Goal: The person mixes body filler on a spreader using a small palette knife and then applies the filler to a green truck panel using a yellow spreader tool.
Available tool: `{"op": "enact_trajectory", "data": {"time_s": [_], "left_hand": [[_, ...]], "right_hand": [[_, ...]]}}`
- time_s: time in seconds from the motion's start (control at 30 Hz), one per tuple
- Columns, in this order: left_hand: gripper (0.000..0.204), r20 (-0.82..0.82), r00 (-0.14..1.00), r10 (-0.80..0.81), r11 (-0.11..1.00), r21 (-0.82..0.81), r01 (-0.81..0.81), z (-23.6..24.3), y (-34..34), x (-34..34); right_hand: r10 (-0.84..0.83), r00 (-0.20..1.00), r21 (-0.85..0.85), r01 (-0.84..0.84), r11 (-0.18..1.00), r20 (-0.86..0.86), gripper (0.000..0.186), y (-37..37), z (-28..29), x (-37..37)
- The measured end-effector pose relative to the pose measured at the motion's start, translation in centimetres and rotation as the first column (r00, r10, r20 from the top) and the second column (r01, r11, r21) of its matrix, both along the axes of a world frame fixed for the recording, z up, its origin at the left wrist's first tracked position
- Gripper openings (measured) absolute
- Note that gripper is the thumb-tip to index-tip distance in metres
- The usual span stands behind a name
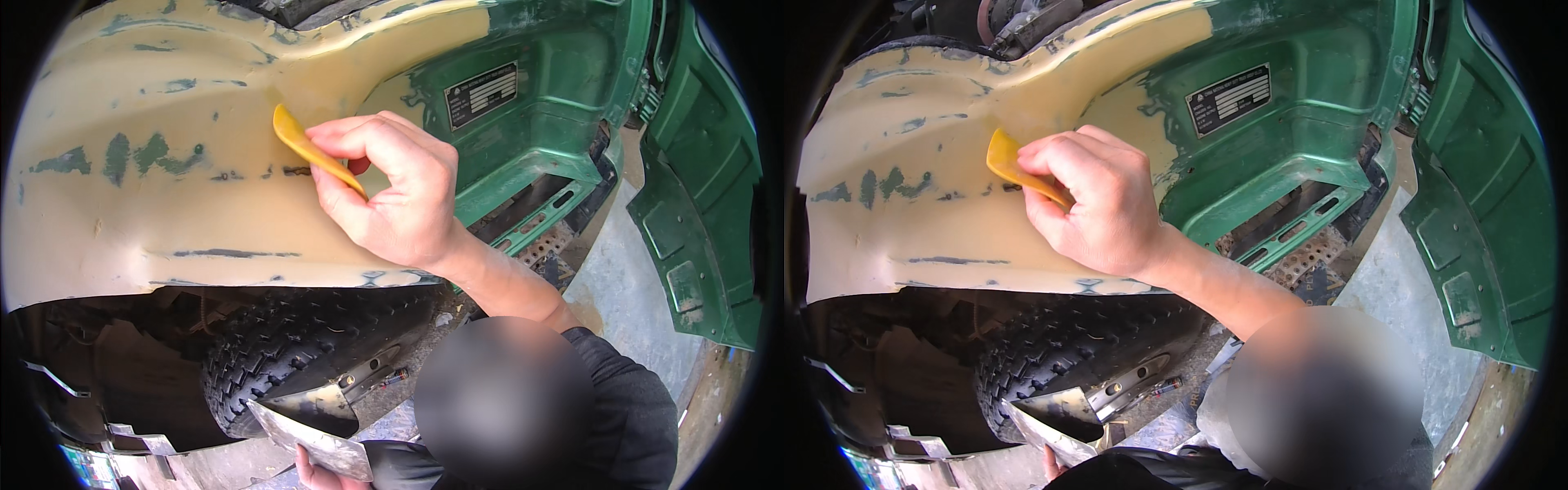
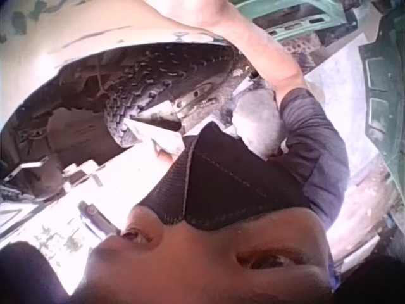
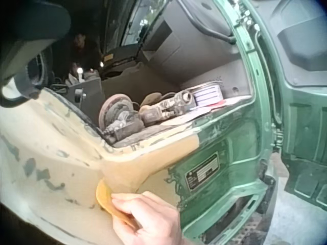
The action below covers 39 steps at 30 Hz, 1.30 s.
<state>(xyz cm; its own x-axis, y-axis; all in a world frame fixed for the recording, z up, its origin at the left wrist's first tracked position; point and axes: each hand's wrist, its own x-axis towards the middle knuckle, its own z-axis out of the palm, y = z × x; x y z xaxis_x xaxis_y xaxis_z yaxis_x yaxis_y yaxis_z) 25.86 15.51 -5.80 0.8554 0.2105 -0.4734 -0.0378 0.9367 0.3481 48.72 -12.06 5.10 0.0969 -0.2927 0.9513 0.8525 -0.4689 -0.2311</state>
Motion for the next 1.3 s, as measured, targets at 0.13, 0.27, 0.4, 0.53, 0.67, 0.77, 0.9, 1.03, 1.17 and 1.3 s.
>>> {"op": "enact_trajectory", "data": {"time_s": [0.13,0.27,0.4,0.53,0.67,0.77,0.9,1.03,1.17,1.3], "left_hand": [[0.036,0.074,0.990,-0.122,0.986,0.122,0.113,-1.6,1.3,-0.1],[0.054,0.063,0.985,-0.162,0.976,0.154,0.151,-1.5,1.4,0.0],[0.054,0.077,0.990,-0.118,0.959,0.269,0.093,-0.5,0.3,-0.6],[0.058,0.146,0.986,-0.079,0.972,0.233,0.044,-1.4,0.7,-1.1],[0.058,0.122,0.989,-0.078,0.972,0.231,0.048,-2.1,1.3,-1.2],[0.059,0.118,0.990,-0.083,0.973,0.225,0.055,-2.6,1.6,-1.1],[0.059,0.122,0.988,-0.098,0.979,0.188,0.074,-3.1,1.8,-0.8],[0.060,0.148,0.983,-0.107,0.984,0.159,0.083,-3.4,2.4,-0.8],[0.060,0.253,0.955,-0.156,0.988,0.031,0.153,-5.3,4.1,-1.3],[0.057,0.246,0.954,-0.171,0.985,0.016,0.172,-6.8,5.8,-1.0]], "right_hand": [[0.191,0.979,-0.002,-0.191,0.982,-0.075,0.019,0.3,-0.2,-1.5],[0.198,0.980,-0.044,-0.199,0.979,-0.029,0.016,-0.9,-0.5,-2.0],[0.061,0.998,0.054,-0.062,0.997,0.027,0.014,-1.4,0.4,-1.2],[-0.071,0.994,0.045,0.068,0.997,0.079,0.014,-1.2,1.1,-0.4],[-0.172,0.982,0.027,0.170,0.985,0.074,0.016,-0.2,1.2,0.0],[-0.146,0.989,0.036,0.145,0.989,0.033,0.016,0.8,1.1,0.1],[0.063,0.995,0.027,-0.061,0.998,-0.077,0.014,0.8,1.3,-1.1],[0.283,0.948,0.051,-0.278,0.959,-0.148,0.013,0.3,1.0,-2.3],[0.097,0.995,0.074,-0.094,0.993,-0.035,0.013,-0.7,1.4,-2.5],[-0.051,0.998,0.115,0.048,0.992,0.028,0.014,-0.9,2.2,-1.3]]}}
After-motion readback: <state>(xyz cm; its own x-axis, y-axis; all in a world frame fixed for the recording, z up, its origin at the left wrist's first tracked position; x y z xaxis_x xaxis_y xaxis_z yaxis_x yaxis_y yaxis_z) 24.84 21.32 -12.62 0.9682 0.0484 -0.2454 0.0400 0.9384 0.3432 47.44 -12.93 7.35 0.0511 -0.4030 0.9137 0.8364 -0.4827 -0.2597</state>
